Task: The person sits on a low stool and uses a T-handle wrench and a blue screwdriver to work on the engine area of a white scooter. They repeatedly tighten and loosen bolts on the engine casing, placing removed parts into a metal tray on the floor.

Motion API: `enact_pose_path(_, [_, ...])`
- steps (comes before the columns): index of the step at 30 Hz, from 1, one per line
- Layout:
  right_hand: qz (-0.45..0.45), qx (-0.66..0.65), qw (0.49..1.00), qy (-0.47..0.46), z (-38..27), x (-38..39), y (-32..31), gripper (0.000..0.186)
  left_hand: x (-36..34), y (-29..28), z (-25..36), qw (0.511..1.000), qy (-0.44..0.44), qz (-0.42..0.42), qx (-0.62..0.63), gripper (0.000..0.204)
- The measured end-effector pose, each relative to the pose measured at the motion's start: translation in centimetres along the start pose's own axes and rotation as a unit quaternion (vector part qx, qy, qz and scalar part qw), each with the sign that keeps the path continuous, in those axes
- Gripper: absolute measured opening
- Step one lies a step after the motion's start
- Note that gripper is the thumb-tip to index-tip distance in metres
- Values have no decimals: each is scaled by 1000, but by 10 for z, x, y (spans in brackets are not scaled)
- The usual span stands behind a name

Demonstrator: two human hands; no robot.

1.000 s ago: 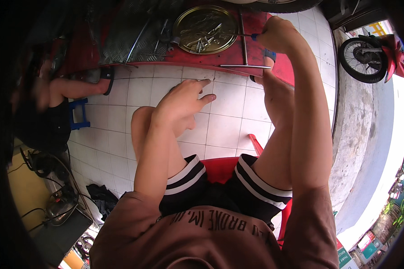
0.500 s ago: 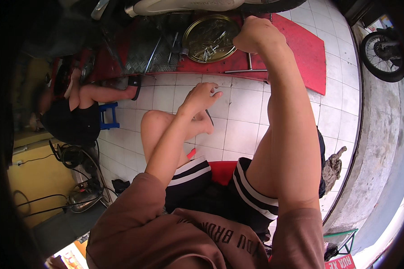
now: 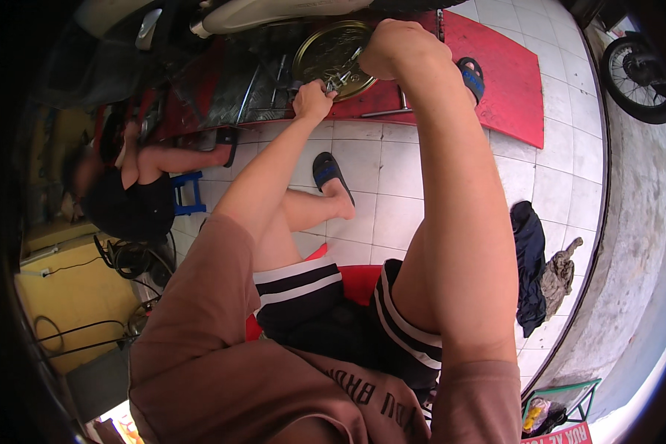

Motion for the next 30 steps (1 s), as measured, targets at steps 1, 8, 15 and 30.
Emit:
enact_pose_path(1, [11,0,1000,2,1,0,-1,31,-2,2,3,1000,5,-2,-13,26])
enact_pose_path(8, [5,30,999,41,4,-9,-1,39,-10,2,1,997,-61,-23,41,34])
enact_pose_path(15, [54,26,998,6,5,-24,4,30,18,-18,-24,957,-7,-65,283,25])
enact_pose_path(30, [28,81,994,-69,-21,-51,39,31,154,-9,43,918,329,-221,24,8])
Point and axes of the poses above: each hand's wrist, its own x-axis away from the middle knuckle, its own y-axis out of the palm, z = x × y, the point moved 7 cm from there along -x, towards the middle knuckle, and after that the axes turned 14 degrees about -z, right-handed, at the moved point
